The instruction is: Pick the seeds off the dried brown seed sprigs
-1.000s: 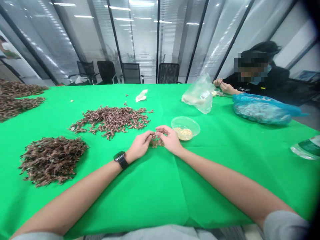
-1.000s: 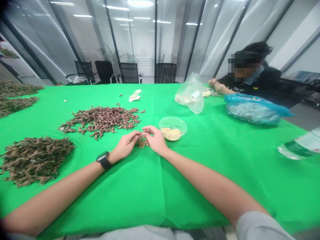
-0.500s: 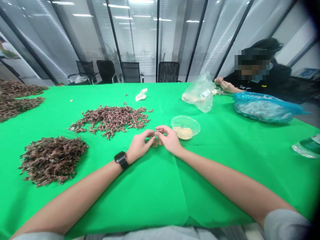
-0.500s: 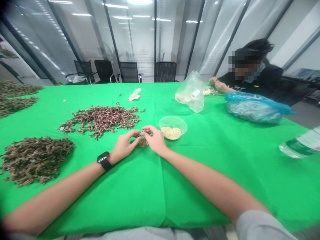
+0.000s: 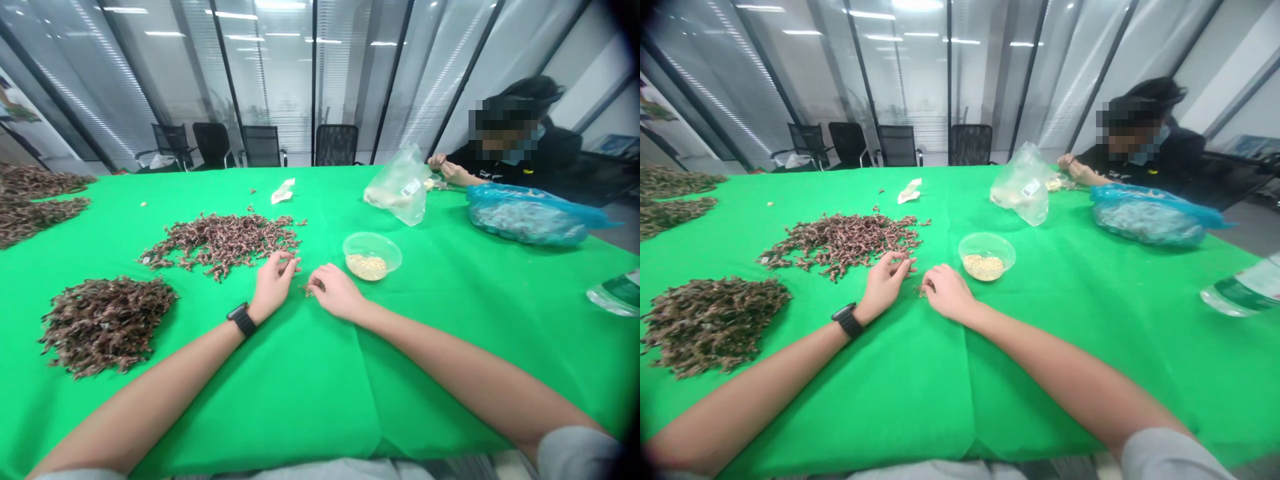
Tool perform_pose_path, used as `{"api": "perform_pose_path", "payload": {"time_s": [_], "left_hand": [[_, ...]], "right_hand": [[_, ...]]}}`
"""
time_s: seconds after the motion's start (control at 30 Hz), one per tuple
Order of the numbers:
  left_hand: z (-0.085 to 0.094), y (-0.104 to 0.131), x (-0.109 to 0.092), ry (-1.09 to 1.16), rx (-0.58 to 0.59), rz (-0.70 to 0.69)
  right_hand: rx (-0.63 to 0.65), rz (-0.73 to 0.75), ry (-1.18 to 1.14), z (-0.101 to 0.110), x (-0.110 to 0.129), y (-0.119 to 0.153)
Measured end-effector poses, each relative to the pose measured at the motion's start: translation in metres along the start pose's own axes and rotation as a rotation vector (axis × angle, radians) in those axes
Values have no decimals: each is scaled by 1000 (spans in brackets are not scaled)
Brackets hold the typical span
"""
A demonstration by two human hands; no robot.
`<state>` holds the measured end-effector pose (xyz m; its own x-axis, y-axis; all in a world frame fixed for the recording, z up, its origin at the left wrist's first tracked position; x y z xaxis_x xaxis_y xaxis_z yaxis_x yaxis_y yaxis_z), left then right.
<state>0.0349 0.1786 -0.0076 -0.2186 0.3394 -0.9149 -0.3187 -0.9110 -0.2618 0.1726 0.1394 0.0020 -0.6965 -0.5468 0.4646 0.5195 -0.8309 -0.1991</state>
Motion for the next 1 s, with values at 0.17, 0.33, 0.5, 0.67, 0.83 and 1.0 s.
{"api": "perform_pose_path", "payload": {"time_s": [0.17, 0.33, 0.5, 0.67, 0.83, 1.0], "left_hand": [[-2, 2, -6, -4, 9, -4], [-2, 2, -6, -2, 13, 5], [-4, 3, -3, -11, 35, 20], [-11, 4, -2, 131, 82, 38], [-27, 8, 0, 388, 137, 98], [-32, 12, -4, 408, 131, 120]], "right_hand": [[-74, -88, -213, 5, -16, 0], [-119, -166, -457, 2, -33, 2], [-130, -186, -533, -1, -40, 1], [-154, -162, -562, 2, -39, 2], [-193, -139, -541, 8, -37, 3], [-222, -127, -547, 11, -36, 3]]}}
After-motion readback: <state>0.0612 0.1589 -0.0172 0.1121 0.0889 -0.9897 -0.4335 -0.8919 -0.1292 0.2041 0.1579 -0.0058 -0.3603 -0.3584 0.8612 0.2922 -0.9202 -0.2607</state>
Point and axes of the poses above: each hand's wrist, its own y-axis away from the middle knuckle, its own z-axis out of the back of the hand, x = y × z, the point moved 10 cm from there along -y, towards the middle knuckle, and after that the axes turned 14 degrees about x, right-handed, at the moved point
